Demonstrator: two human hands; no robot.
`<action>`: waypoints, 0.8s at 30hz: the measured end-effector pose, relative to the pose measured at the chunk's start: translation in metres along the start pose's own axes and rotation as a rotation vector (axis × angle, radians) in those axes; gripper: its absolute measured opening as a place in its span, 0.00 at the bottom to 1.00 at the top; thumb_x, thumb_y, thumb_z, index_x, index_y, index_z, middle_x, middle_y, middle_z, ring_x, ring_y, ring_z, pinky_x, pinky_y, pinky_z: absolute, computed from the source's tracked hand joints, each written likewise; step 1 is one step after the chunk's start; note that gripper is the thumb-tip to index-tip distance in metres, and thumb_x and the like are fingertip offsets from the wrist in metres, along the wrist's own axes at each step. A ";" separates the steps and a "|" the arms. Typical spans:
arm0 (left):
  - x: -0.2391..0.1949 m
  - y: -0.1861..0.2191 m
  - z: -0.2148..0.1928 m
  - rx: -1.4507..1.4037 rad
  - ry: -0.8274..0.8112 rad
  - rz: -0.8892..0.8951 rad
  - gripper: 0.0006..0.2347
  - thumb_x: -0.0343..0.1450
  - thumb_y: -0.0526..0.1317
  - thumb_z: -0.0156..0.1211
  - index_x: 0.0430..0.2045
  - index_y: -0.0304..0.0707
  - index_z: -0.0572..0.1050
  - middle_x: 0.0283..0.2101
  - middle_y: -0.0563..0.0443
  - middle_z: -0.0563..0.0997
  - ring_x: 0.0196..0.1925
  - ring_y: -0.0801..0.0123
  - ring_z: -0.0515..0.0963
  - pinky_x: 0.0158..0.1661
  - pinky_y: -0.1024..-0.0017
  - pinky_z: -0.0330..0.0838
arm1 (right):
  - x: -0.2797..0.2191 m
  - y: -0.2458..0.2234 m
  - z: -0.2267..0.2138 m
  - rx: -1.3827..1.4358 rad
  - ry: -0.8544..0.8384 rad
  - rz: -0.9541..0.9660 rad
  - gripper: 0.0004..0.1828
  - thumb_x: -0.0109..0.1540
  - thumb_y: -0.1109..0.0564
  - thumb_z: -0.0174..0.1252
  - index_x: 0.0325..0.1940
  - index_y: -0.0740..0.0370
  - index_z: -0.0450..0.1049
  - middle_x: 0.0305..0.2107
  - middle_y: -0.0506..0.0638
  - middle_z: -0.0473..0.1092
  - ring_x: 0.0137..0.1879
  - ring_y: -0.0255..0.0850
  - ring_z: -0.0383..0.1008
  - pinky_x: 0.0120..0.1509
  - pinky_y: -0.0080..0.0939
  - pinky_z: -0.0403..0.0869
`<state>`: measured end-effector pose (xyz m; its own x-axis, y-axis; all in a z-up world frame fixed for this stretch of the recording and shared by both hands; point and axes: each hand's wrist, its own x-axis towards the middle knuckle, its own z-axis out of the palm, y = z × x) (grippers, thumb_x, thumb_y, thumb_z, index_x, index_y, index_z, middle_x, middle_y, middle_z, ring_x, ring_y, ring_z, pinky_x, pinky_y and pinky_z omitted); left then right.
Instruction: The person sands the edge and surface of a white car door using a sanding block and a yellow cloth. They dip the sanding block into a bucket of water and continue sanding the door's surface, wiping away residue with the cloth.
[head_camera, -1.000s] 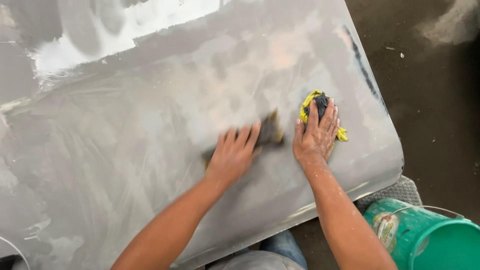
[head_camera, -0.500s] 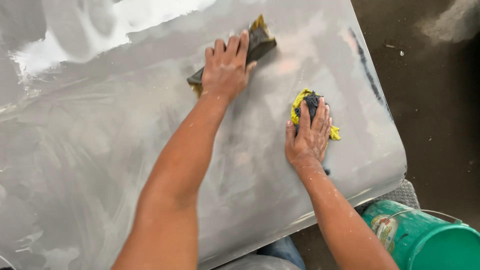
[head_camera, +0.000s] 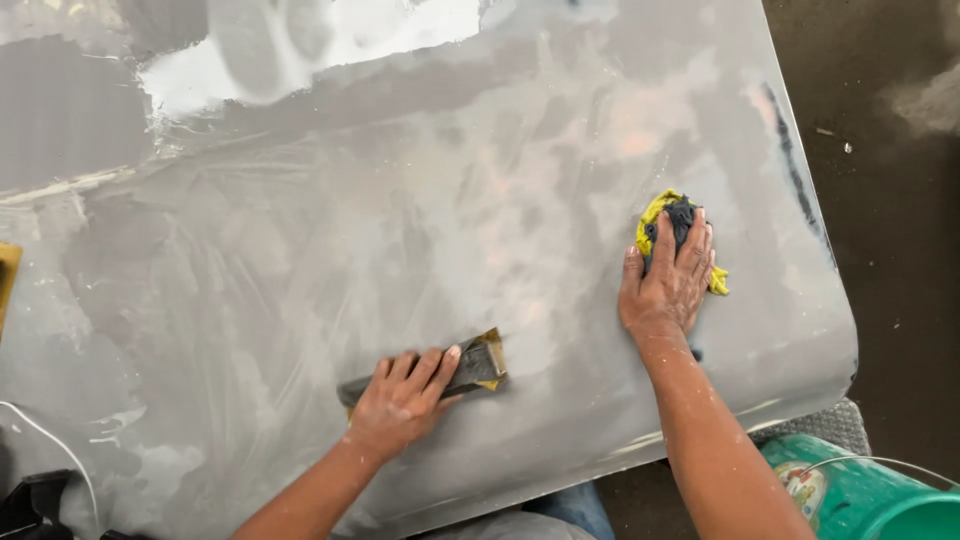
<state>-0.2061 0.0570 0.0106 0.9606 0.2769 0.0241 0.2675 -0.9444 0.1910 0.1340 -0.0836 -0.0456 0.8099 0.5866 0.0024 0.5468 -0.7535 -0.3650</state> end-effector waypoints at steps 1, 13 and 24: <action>0.022 -0.013 0.001 -0.002 0.002 0.001 0.32 0.64 0.49 0.68 0.62 0.36 0.68 0.52 0.46 0.74 0.46 0.54 0.73 0.43 0.56 0.68 | 0.002 -0.003 -0.001 -0.002 0.002 0.000 0.34 0.70 0.45 0.51 0.80 0.51 0.54 0.78 0.62 0.39 0.82 0.61 0.38 0.82 0.63 0.42; 0.207 -0.100 0.016 0.148 0.287 -0.284 0.32 0.72 0.53 0.61 0.69 0.39 0.60 0.52 0.46 0.71 0.49 0.51 0.68 0.49 0.52 0.64 | -0.001 0.003 0.003 0.002 0.077 -0.052 0.33 0.71 0.47 0.54 0.79 0.55 0.58 0.78 0.66 0.43 0.82 0.65 0.42 0.82 0.66 0.45; -0.172 -0.044 -0.016 -0.005 -0.093 -0.212 0.30 0.64 0.51 0.65 0.60 0.38 0.69 0.51 0.49 0.75 0.46 0.55 0.74 0.44 0.55 0.68 | -0.064 -0.029 0.032 -0.023 0.174 -0.262 0.34 0.74 0.45 0.57 0.80 0.61 0.58 0.78 0.68 0.45 0.83 0.65 0.43 0.84 0.68 0.45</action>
<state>-0.3846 0.0538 0.0136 0.8857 0.4516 -0.1076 0.4641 -0.8658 0.1869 0.0596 -0.0902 -0.0653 0.6635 0.7040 0.2533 0.7450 -0.5908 -0.3097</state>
